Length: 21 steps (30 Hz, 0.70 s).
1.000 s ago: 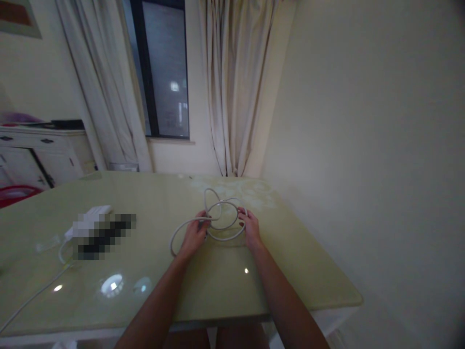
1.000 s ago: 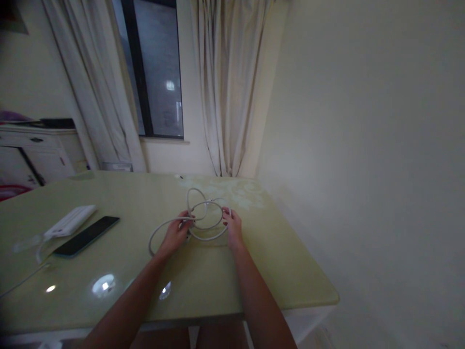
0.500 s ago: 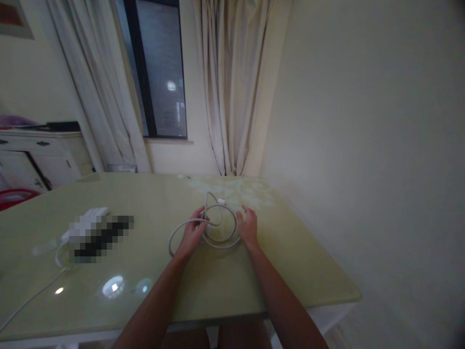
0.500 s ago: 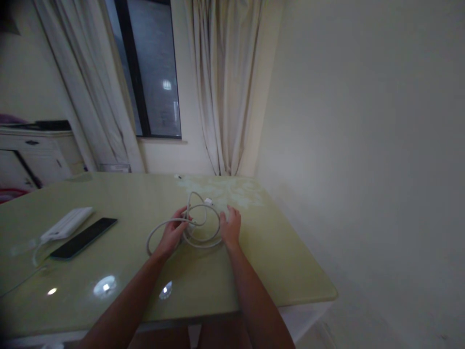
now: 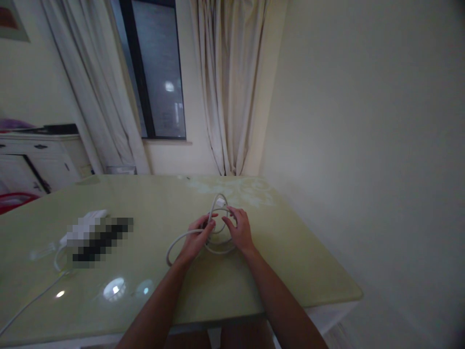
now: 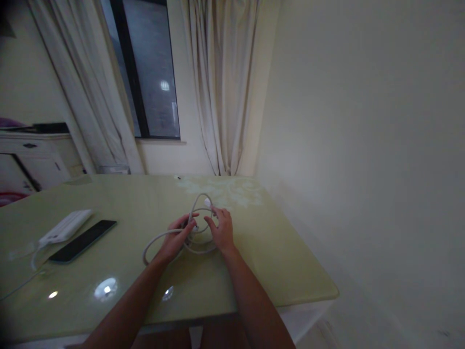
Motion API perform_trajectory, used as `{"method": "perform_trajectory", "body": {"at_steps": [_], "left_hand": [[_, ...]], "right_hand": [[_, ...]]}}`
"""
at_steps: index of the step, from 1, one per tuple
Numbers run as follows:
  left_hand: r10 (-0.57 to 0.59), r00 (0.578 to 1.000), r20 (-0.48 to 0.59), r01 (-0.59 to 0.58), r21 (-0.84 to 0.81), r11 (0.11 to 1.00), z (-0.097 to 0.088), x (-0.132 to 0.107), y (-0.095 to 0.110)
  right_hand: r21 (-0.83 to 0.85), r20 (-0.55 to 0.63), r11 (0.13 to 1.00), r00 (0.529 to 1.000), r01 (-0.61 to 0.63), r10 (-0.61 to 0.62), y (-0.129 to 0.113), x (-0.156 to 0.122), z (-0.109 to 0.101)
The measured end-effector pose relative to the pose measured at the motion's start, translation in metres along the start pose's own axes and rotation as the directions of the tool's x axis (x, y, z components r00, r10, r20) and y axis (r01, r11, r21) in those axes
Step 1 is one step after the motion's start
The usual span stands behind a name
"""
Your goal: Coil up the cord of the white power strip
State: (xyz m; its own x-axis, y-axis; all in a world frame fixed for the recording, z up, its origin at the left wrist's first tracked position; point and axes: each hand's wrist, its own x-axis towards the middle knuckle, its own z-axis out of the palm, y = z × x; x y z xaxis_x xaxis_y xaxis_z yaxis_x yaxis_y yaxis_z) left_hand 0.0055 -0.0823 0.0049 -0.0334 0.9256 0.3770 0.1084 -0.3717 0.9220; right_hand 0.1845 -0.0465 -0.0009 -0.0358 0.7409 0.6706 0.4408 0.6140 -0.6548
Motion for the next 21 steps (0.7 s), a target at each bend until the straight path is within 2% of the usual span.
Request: {"method": "perform_trajectory", "body": {"at_steps": [5, 9, 14, 17, 21], "left_hand": [[0.046, 0.997, -0.057, -0.043, 0.062, 0.997, 0.0, 0.001, 0.004], [0.029, 0.992, -0.126, -0.025, 0.039, 0.999, 0.0, 0.003, 0.002], [-0.069, 0.99, -0.123, 0.061, -0.062, 0.996, 0.002, 0.004, 0.001], [-0.107, 0.987, -0.116, 0.09, -0.142, 0.986, 0.002, 0.005, -0.001], [-0.158, 0.978, -0.135, 0.114, -0.285, 0.952, 0.002, 0.007, -0.001]], "right_hand": [[0.178, -0.062, 0.979, 0.992, -0.095, 0.108, 0.002, 0.002, 0.002], [0.325, -0.143, 0.906, 0.933, -0.271, 0.33, 0.008, 0.006, 0.005], [0.536, -0.079, 0.74, 0.849, -0.406, 0.522, 0.013, 0.006, 0.009], [0.649, -0.066, 0.637, 0.804, -0.416, 0.591, 0.016, 0.007, 0.011], [0.8, -0.023, 0.45, 0.73, -0.396, 0.683, 0.028, 0.012, 0.006]]}}
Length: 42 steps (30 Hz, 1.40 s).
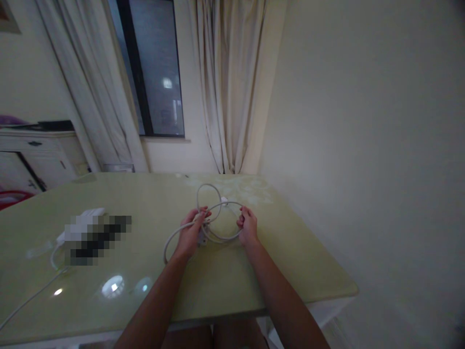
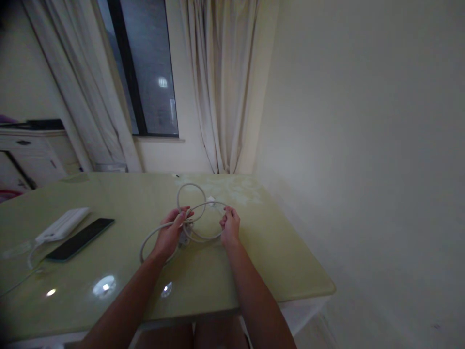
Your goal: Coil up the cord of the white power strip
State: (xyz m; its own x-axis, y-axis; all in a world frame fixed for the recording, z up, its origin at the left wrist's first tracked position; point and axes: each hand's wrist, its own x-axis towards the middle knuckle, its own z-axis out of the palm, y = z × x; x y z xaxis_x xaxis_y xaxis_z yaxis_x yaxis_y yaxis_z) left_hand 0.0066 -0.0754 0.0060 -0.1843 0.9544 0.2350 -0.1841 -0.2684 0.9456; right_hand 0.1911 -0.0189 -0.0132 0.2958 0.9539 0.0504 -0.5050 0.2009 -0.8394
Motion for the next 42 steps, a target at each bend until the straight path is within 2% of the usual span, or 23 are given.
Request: {"method": "perform_trajectory", "body": {"at_steps": [3, 8, 13, 16, 19, 20, 22, 24, 25, 28, 31, 34, 38, 40, 42], "left_hand": [[-0.006, 0.999, -0.035, 0.004, -0.06, 0.998, 0.001, 0.001, 0.003], [-0.028, 0.995, -0.096, 0.015, -0.143, 0.99, 0.001, 0.002, 0.008], [-0.099, 0.993, -0.062, 0.088, -0.166, 0.982, -0.003, 0.005, -0.002], [-0.109, 0.993, -0.034, 0.106, -0.097, 0.99, -0.004, 0.005, -0.007], [-0.093, 0.995, -0.021, 0.093, -0.014, 0.996, -0.003, 0.003, -0.006], [-0.081, 0.996, -0.027, 0.081, 0.014, 0.997, -0.003, 0.002, -0.005], [-0.048, 0.998, -0.042, 0.051, 0.068, 0.996, -0.002, 0.0, -0.003], [-0.001, 0.999, -0.032, 0.005, 0.119, 0.993, 0.0, -0.003, -0.001], [0.03, 0.999, -0.014, -0.028, 0.146, 0.989, 0.001, -0.004, 0.001], [0.126, 0.989, 0.073, -0.139, 0.208, 0.968, 0.007, -0.011, 0.005], [0.177, 0.974, 0.138, -0.204, 0.215, 0.955, 0.015, -0.019, 0.011], [0.187, 0.97, 0.157, -0.218, 0.213, 0.952, 0.019, -0.023, 0.015], [0.197, 0.967, 0.159, -0.229, 0.221, 0.948, 0.015, -0.018, 0.013], [0.216, 0.967, 0.136, -0.241, 0.208, 0.948, 0.012, -0.015, 0.01], [0.195, 0.978, 0.078, -0.206, 0.182, 0.961, 0.009, -0.011, 0.008]], "right_hand": [[0.093, -0.046, 0.996, 0.999, -0.003, 0.007, -0.004, 0.012, -0.011], [0.139, -0.147, 0.99, 0.989, 0.032, -0.011, -0.008, 0.023, -0.021], [0.132, -0.111, 0.988, 0.992, 0.076, -0.062, -0.003, 0.02, -0.013], [0.025, -0.104, 0.994, 0.989, 0.11, -0.106, -0.001, 0.019, -0.012], [-0.219, -0.141, 0.96, 0.968, 0.175, -0.209, -0.003, 0.018, -0.015], [-0.331, -0.143, 0.917, 0.949, 0.222, -0.281, -0.005, 0.017, -0.016], [-0.552, -0.072, 0.756, 0.883, 0.351, -0.463, -0.01, 0.011, -0.017], [-0.678, 0.111, 0.537, 0.792, 0.502, -0.6, -0.017, 0.0, -0.013], [-0.692, 0.226, 0.434, 0.744, 0.577, -0.629, -0.02, -0.007, -0.01], [-0.624, 0.55, 0.196, 0.603, 0.757, -0.577, -0.026, -0.029, 0.002], [-0.526, 0.754, 0.049, 0.493, 0.849, -0.434, -0.026, -0.047, 0.011], [-0.493, 0.823, -0.016, 0.461, 0.87, -0.333, -0.025, -0.052, 0.014], [-0.495, 0.841, -0.105, 0.446, 0.862, -0.306, -0.025, -0.049, 0.013], [-0.488, 0.848, -0.123, 0.437, 0.864, -0.299, -0.026, -0.049, 0.013], [-0.499, 0.842, -0.102, 0.454, 0.86, -0.291, -0.025, -0.049, 0.014]]}}
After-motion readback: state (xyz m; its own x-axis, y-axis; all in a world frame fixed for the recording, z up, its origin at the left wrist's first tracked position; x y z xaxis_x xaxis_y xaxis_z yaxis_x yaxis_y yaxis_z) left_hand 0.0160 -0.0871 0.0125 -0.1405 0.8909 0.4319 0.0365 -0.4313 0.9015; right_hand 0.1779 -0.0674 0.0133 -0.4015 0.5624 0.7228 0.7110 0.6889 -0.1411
